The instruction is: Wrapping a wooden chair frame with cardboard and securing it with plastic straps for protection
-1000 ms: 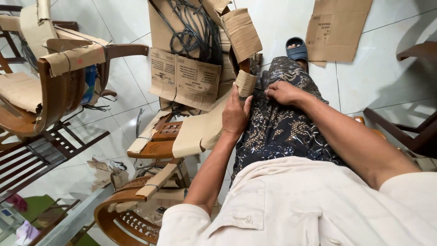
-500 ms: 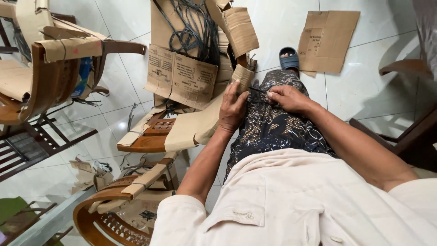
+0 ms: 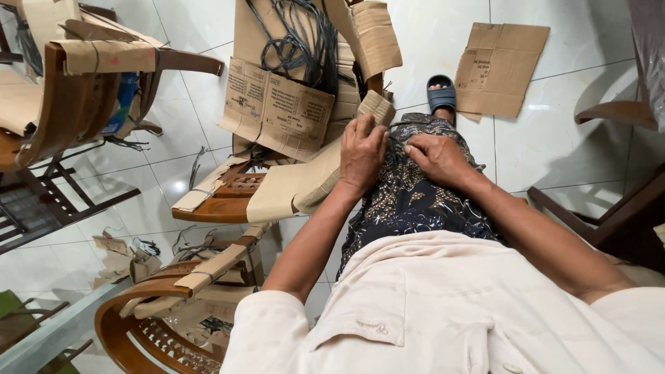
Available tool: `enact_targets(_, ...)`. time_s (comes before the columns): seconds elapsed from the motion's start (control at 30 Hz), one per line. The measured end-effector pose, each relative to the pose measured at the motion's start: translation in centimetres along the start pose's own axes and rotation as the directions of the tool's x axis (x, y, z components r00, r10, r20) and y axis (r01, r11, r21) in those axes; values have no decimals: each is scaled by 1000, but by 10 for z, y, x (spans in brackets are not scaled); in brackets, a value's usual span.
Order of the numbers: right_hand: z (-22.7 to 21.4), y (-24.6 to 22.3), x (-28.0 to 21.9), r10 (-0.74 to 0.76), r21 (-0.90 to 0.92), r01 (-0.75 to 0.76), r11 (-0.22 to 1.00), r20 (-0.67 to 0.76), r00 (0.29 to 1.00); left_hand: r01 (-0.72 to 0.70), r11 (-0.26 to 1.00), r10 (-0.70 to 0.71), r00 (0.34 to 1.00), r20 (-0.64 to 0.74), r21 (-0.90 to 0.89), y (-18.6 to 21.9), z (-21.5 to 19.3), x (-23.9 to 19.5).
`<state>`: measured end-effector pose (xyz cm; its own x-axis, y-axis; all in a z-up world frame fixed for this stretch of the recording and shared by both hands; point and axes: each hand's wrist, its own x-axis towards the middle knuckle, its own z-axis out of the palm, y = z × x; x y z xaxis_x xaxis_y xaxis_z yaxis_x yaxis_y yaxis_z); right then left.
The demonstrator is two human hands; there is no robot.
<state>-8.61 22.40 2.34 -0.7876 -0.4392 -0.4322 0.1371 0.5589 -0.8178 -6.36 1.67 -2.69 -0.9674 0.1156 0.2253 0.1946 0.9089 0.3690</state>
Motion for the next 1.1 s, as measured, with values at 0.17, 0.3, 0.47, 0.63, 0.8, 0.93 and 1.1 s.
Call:
enact_targets(0.17, 11, -5, 0, -169, -163, 153, 975, -85, 982, -151, 983, 155, 988, -25, 108, 6, -19, 7)
enact_targets(0.3, 24, 2, 10, -238, -275, 188, 943, -160, 958, -265, 951, 266, 964, 10, 163, 13, -28, 14)
enact_targets(0.47, 20, 0, 13, -284, -285, 214, 934, -232, 930, -327, 934, 324, 945, 45, 141, -6, -12, 12)
enact_targets(0.63, 14, -15, 19, -315, -156, 283, 946, -253, 915, -364, 928, 362, 931, 39, 85, -7, -17, 23)
enact_targets(0.8, 6, -19, 20, -48, 249, 92, 964, -178, 983, -183, 970, 199, 975, 95, -161, -22, -7, 28)
enact_targets(0.93, 11, -7, 29, -37, 276, 95, 957, -208, 977, -104, 968, 142, 977, 159, -230, -21, -19, 36)
enact_targets(1.1, 21, -5, 34, 9, 301, 76, 951, -271, 963, -18, 911, 94, 982, 166, -412, -9, -44, 52)
